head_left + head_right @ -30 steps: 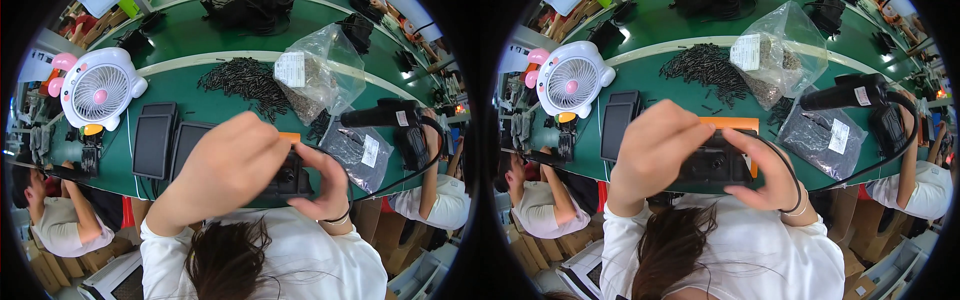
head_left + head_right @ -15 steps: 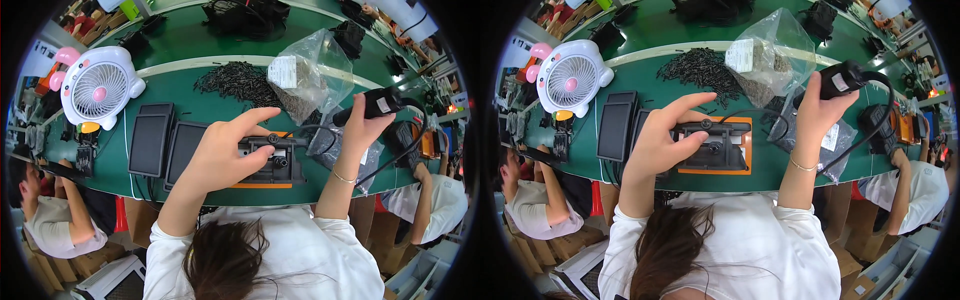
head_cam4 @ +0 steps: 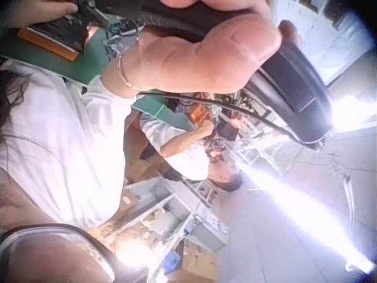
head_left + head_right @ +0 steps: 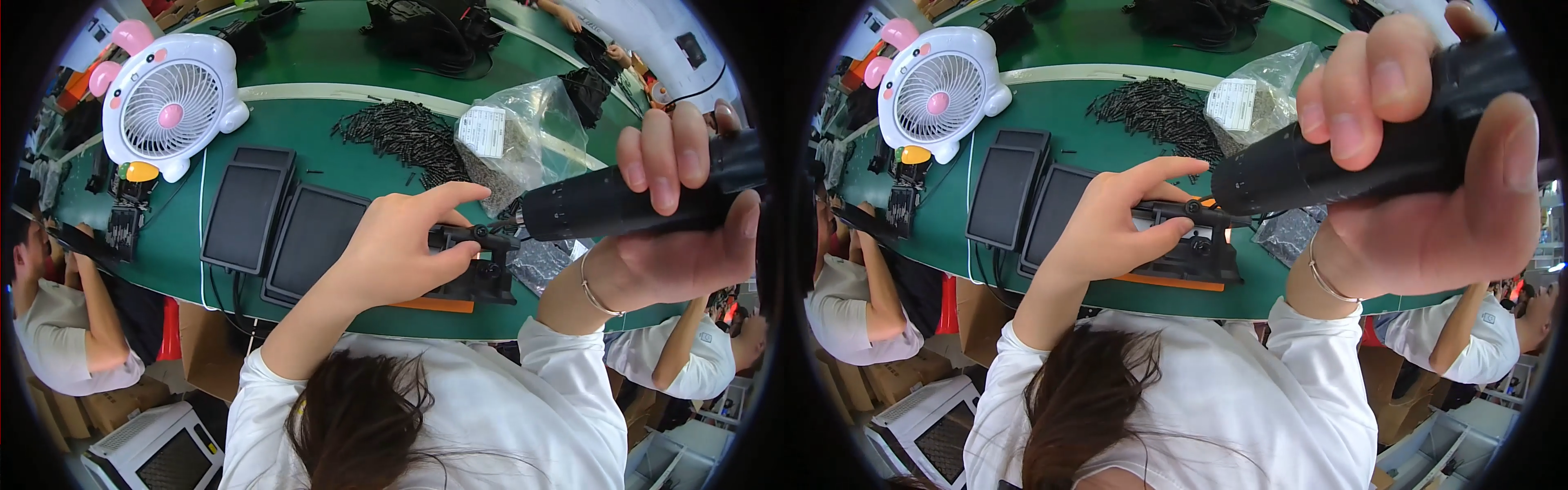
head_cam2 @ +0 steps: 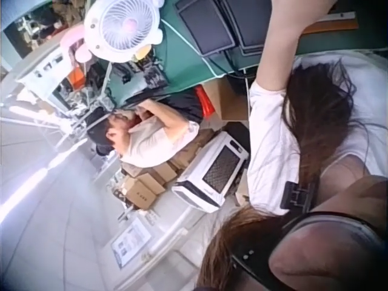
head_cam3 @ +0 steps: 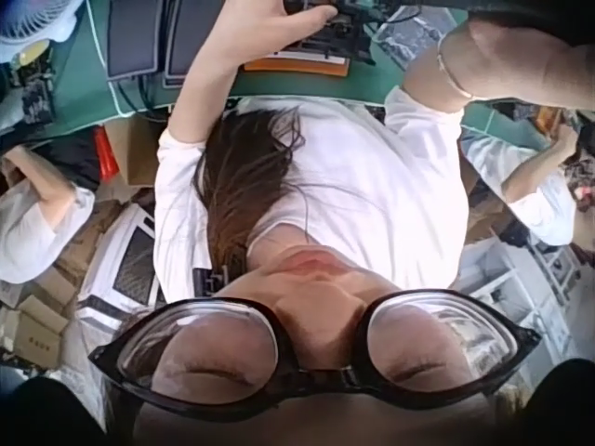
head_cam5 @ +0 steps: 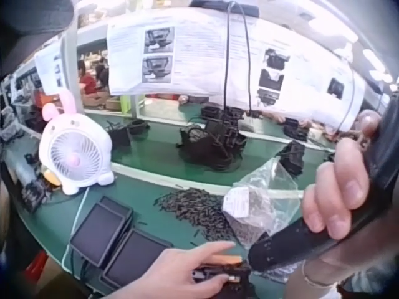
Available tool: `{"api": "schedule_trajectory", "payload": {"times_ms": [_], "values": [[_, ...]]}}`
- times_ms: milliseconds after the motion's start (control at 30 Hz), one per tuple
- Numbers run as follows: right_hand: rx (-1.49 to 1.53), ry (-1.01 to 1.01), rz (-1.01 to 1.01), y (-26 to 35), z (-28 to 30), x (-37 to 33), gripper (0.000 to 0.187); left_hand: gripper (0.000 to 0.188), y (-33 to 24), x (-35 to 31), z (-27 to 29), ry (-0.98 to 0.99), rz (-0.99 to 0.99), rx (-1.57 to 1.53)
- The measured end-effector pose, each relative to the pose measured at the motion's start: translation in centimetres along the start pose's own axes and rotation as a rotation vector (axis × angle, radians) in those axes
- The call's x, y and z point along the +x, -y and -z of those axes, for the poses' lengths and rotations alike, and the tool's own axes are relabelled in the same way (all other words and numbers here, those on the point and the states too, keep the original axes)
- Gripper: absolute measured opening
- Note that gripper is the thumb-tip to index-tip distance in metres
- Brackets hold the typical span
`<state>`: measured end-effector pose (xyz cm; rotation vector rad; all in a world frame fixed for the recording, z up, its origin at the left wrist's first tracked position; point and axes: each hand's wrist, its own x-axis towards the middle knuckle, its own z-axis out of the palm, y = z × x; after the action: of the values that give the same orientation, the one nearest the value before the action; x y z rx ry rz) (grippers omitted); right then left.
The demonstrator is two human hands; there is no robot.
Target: Assembling housings and components for solar-powered lights using an electric screwdriver at a factory workbench.
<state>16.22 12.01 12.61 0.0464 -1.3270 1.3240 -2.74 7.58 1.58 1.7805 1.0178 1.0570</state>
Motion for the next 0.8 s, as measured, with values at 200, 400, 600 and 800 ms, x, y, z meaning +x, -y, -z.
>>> {"api": "schedule_trajectory", "payload": {"times_ms": [200,400,600,800], "values": [[-0.049,0.005,-0.073,-0.4,0.2,-0.1,0.05,0.049,-0.1,0.1,-0.1,0.026,0.058,-0.027],[-0.125,0.252,-0.062,-1.0,0.4,0.6,0.047,0.047,0.3,0.3,-0.1,-0.01,-0.02,0.011],[-0.109,0.371,-0.032,-2.5,-0.6,1.2,0.043,0.045,0.3,0.2,-0.2,-0.009,0.042,0.022],[-0.19,0.171,-0.006,-2.9,-2.5,0.3,0.044,0.044,0.7,0.2,-0.6,-0.052,-0.045,0.085]]}}
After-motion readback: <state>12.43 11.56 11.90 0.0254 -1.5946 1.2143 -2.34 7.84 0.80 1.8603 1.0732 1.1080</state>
